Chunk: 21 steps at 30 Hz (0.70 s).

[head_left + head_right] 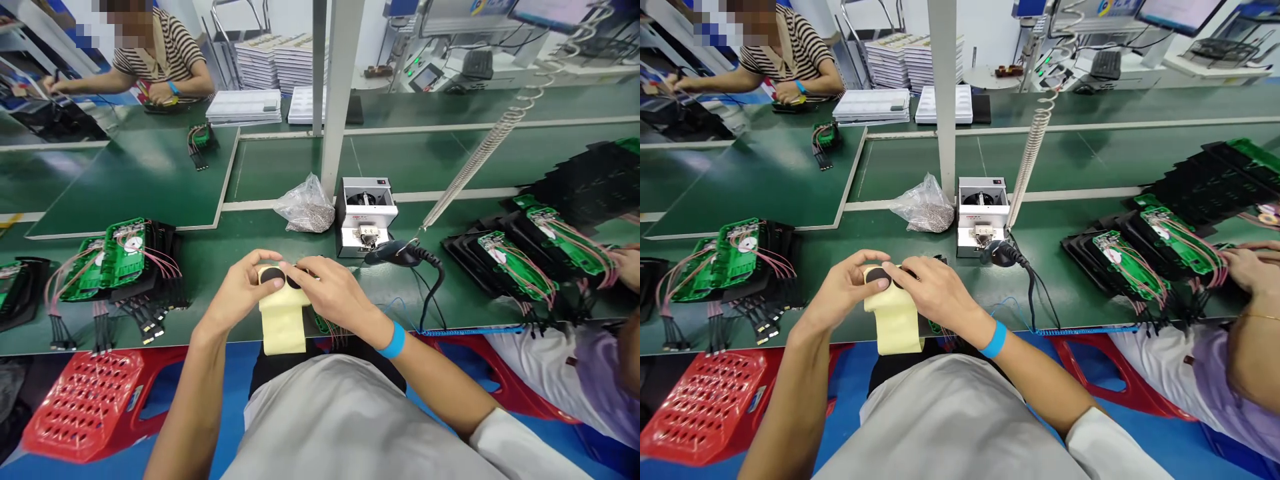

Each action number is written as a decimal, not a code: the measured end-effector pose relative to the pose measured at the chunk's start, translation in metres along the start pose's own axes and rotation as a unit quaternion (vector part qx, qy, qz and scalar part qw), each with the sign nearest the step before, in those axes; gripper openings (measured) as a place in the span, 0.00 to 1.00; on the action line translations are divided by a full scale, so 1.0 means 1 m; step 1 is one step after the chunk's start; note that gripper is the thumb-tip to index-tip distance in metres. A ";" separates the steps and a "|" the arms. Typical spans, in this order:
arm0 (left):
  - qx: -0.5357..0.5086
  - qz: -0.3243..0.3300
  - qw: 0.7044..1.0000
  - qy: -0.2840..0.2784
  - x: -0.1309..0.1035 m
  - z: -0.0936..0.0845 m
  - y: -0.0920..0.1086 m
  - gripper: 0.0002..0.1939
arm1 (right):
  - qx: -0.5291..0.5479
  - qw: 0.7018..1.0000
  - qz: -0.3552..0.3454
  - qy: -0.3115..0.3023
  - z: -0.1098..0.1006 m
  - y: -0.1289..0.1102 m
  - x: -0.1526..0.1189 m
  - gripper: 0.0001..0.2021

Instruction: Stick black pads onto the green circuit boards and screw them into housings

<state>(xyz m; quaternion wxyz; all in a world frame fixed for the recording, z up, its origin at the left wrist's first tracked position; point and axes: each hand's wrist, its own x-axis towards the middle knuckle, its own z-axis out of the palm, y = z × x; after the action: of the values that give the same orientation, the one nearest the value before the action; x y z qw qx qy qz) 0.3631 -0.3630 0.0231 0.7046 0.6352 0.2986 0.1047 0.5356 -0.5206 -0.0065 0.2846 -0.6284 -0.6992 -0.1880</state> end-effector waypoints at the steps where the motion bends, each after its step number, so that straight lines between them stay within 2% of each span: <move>1: -0.020 -0.012 1.000 -0.021 -0.004 0.001 0.003 0.37 | -0.007 1.000 -0.016 -0.003 -0.001 0.001 0.002 0.18; 5: -0.084 -0.037 0.993 -0.069 -0.010 0.002 0.007 0.35 | 0.007 0.998 -0.061 -0.031 -0.006 0.004 0.000 0.14; 11: -0.057 -0.023 0.994 -0.088 -0.007 0.000 0.005 0.27 | 0.074 0.996 -0.042 -0.031 -0.015 0.004 -0.010 0.17; 14: -0.046 -0.024 0.994 -0.101 -0.006 -0.001 0.005 0.30 | 0.069 0.996 -0.054 -0.032 -0.013 0.007 -0.015 0.19; 21: -0.025 -0.038 0.989 -0.142 -0.007 0.003 0.012 0.35 | 0.087 0.993 -0.075 -0.017 -0.012 0.014 -0.022 0.16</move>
<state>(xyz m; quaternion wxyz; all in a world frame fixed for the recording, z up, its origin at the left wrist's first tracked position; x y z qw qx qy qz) 0.3622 -0.3672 0.0370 0.7590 0.6139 0.2167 -0.0060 0.5523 -0.5425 -0.0127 0.3113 -0.5501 -0.7626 -0.1372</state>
